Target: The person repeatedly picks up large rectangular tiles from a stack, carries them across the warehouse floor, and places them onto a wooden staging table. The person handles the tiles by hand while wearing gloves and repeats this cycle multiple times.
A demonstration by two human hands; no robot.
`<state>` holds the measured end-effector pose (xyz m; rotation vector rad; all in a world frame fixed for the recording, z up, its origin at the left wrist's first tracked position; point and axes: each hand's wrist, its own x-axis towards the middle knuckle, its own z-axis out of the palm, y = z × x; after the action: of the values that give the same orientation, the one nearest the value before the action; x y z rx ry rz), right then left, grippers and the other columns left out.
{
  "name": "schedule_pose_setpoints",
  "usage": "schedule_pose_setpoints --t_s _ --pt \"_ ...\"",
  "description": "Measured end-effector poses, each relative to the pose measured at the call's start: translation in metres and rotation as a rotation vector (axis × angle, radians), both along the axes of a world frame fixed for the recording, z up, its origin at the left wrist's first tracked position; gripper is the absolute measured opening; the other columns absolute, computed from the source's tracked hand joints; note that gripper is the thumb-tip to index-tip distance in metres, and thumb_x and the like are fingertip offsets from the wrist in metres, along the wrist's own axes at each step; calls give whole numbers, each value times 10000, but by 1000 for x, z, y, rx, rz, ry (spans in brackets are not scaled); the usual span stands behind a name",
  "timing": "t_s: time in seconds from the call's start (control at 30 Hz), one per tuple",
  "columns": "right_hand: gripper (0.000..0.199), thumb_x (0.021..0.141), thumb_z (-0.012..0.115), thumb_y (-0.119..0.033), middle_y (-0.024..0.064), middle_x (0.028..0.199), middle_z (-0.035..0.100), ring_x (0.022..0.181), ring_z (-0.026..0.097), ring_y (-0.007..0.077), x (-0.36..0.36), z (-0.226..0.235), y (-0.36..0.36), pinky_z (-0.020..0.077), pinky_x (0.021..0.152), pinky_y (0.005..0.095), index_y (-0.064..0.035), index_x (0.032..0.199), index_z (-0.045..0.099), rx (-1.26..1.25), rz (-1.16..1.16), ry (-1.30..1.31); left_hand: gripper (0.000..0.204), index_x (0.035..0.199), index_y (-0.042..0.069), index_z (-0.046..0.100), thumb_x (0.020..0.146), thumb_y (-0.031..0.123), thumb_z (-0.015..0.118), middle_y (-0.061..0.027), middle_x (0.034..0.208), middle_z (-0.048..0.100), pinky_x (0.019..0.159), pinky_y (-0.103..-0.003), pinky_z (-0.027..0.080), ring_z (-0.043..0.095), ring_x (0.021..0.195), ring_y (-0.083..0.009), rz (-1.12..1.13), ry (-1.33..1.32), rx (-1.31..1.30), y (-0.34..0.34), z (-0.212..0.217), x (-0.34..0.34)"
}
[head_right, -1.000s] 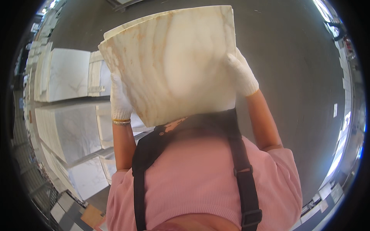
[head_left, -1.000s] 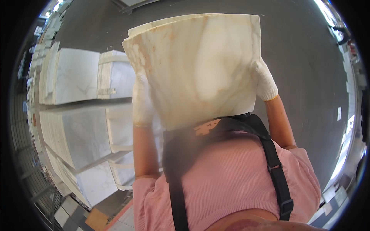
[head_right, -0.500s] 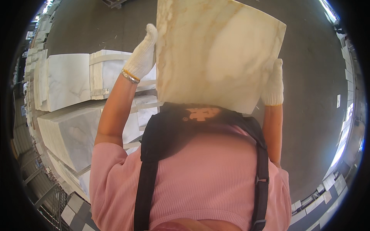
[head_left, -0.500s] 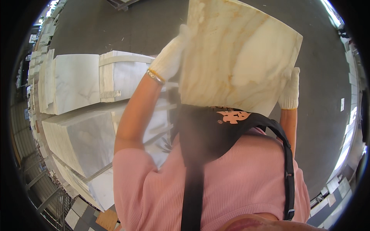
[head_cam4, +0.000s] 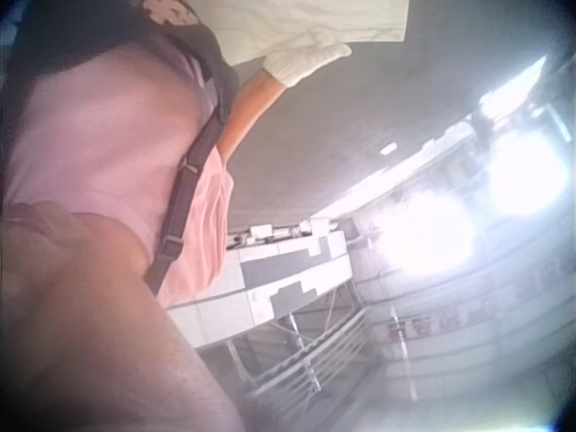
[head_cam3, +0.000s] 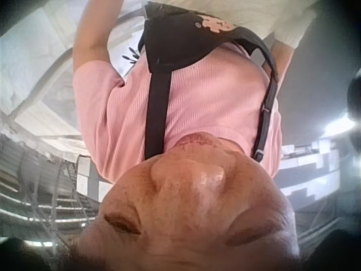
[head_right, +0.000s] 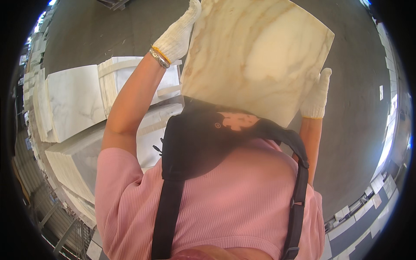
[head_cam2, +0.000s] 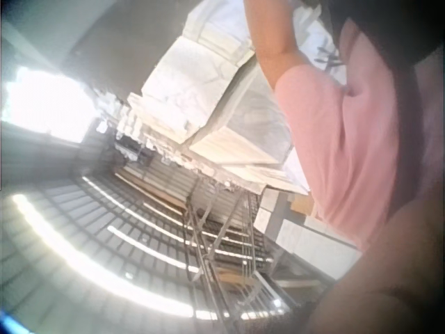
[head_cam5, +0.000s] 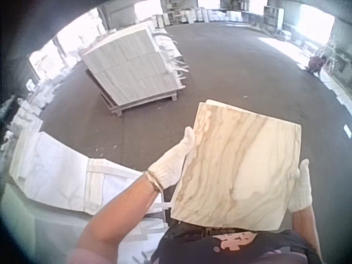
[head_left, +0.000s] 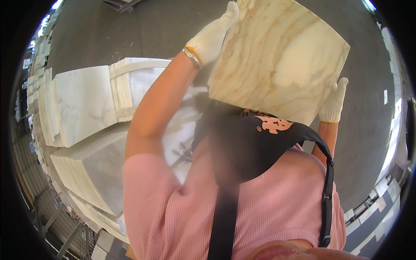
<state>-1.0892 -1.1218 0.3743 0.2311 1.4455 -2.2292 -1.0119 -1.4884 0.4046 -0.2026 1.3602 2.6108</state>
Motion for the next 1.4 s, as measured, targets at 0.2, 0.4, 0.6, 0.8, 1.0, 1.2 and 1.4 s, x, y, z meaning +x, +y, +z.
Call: schedule_pose_setpoints --t_s 0.2,0.4,0.6,0.8,1.0,1.2,1.4 --pt "813 1045 351 -682 107 1438 575 1278 560 250 13 5 5 438 1097 386 -19 1499 466 -80 -31 -84 761 1598 21 315 1088 585 320 -79 1626 383 1235 -329 284 374 1473 -164 109 -44 -151 -7 -16 -4" --pt "815 1030 328 -716 105 1247 670 1132 638 250 19 6 7 510 1005 389 -28 1406 552 -150 -26 -104 771 1557 11 381 1065 604 411 -95 1574 452 1182 -354 379 468 1406 -202 109 -170 41 0 -22 -8" --pt "1127 898 374 -867 135 1570 455 1411 470 270 15 11 4 404 1158 425 26 1582 301 -195 123 78 817 1551 57 404 1019 676 429 -114 1530 508 1140 -428 440 525 1362 -259 86 -178 -9 7 -12 -4" --pt "1168 884 364 -885 140 1599 415 1439 436 263 18 21 2 374 1178 413 42 1588 270 -104 88 77 831 1558 75 394 1006 694 439 -123 1539 496 1132 -460 446 524 1364 -284 96 -194 -59 8 -11 -4" --pt "1114 923 336 -851 139 1612 400 1449 423 266 6 15 -4 365 1187 416 29 1602 253 -201 88 -11 793 1539 52 430 1030 659 435 -119 1506 532 1126 -418 449 545 1341 -256 127 -171 -40 9 -3 -12" --pt "1092 930 346 -840 121 1557 478 1392 491 249 -30 6 -6 413 1151 401 33 1584 301 -178 84 -29 793 1491 35 486 1004 660 513 -120 1465 568 1098 -416 477 577 1301 -257 247 -183 -206 10 8 -42" --pt "972 979 341 -775 128 1537 505 1347 538 268 -51 3 -22 435 1140 422 -15 1585 334 -419 117 -21 770 1497 46 478 1007 637 533 -109 1465 566 1105 -417 467 561 1307 -267 337 -172 -302 -1 5 -73"
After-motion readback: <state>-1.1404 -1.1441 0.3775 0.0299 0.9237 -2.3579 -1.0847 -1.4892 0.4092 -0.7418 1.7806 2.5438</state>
